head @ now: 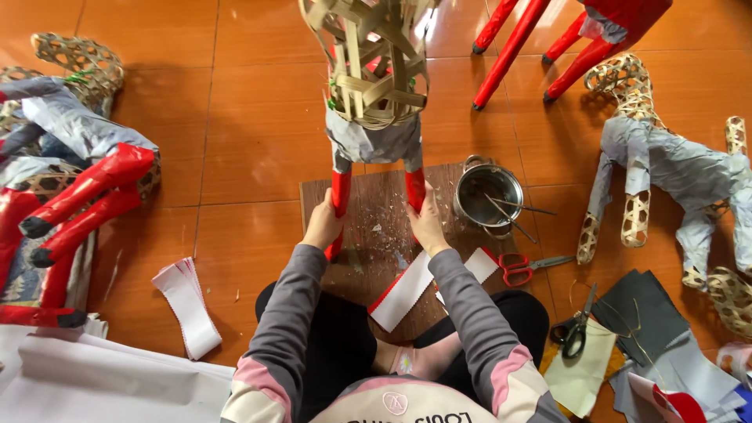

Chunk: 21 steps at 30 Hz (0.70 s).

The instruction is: Decorating a wicker animal structure by applying red paper strips to its legs using glue and scissors

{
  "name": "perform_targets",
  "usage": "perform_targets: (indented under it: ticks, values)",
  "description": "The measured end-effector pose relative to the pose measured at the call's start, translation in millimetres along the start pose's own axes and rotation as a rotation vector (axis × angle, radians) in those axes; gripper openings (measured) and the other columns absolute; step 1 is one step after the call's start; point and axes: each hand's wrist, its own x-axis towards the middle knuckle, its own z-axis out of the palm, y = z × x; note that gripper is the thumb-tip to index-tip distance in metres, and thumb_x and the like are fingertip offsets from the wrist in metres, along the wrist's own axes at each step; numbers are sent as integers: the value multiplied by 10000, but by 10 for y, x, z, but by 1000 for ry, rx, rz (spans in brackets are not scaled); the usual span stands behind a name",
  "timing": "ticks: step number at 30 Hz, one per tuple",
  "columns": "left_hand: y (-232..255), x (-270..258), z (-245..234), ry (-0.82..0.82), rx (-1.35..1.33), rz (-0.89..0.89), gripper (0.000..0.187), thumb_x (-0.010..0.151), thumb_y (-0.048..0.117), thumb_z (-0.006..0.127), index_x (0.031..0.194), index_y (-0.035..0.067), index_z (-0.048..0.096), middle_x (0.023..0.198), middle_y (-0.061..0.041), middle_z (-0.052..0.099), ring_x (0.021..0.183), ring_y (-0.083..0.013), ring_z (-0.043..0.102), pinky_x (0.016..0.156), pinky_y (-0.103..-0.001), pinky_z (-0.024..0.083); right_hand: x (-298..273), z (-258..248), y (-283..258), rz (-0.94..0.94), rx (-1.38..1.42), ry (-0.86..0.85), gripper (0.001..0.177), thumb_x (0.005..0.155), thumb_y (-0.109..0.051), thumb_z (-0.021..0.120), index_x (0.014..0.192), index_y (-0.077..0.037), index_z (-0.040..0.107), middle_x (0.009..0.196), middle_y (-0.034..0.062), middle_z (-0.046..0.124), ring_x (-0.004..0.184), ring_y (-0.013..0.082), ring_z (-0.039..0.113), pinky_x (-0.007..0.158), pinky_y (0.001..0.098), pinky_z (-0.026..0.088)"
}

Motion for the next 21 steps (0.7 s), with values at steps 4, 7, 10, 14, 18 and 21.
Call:
perform_targets:
  ticks: [4, 7, 10, 14, 18, 21]
  values:
    - [-3, 31, 72, 1, -2, 29, 565, 768, 165, 746, 1209, 144, 393, 1003, -251, 680, 976, -459, 654, 817, -553, 540, -6, -43, -7, -12, -7, -5, 661, 920, -126, 650, 1473, -221, 301, 1362, 182, 488, 1238, 479, 494, 1020, 641, 392]
    - [52, 80, 55, 20, 11, 54, 622, 762, 119, 760, 1255, 46, 387, 1031, -319, 653, 994, -496, 637, 830, -596, 528, 50, -74, -2, -45, -21, 6, 658, 923, -119, 640, 1473, -196, 288, 1365, 223, 473, 1240, 508, 475, 1011, 663, 385]
    - [-44, 88, 86, 0, 54, 62, 655, 730, 175, 773, 1246, 120, 373, 1039, -257, 666, 993, -468, 645, 845, -563, 540, 3, -91, 71, -40, -63, -23, 699, 894, -130, 659, 1477, -191, 278, 1351, 253, 487, 1217, 534, 483, 1002, 675, 394]
    - [177, 49, -160, 5, 107, 43, 744, 739, 200, 777, 1325, 152, 320, 1127, -240, 638, 1040, -456, 634, 872, -551, 540, -60, -150, -247, 63, -116, -67, 833, 857, -175, 698, 1522, -253, 203, 1414, 232, 466, 1257, 492, 475, 1057, 614, 388]
    - [381, -270, -237, -24, -61, -35, 990, 738, 67, 743, 1485, 188, 105, 1369, -273, 493, 1205, -487, 532, 993, -570, 476, -326, -105, 190, 82, -109, -15, 1054, 772, -78, 776, 1563, -225, 94, 1368, 296, 465, 1248, 498, 481, 1044, 626, 415]
    - [368, -669, -183, 175, -139, -124, 938, 768, 49, 748, 1517, 92, 184, 1413, -283, 448, 1249, -460, 504, 1037, -522, 452, -866, -5, 517, -86, -138, 203, 656, 865, -129, 616, 1460, -41, 353, 1215, 350, 506, 1104, 563, 530, 923, 609, 472]
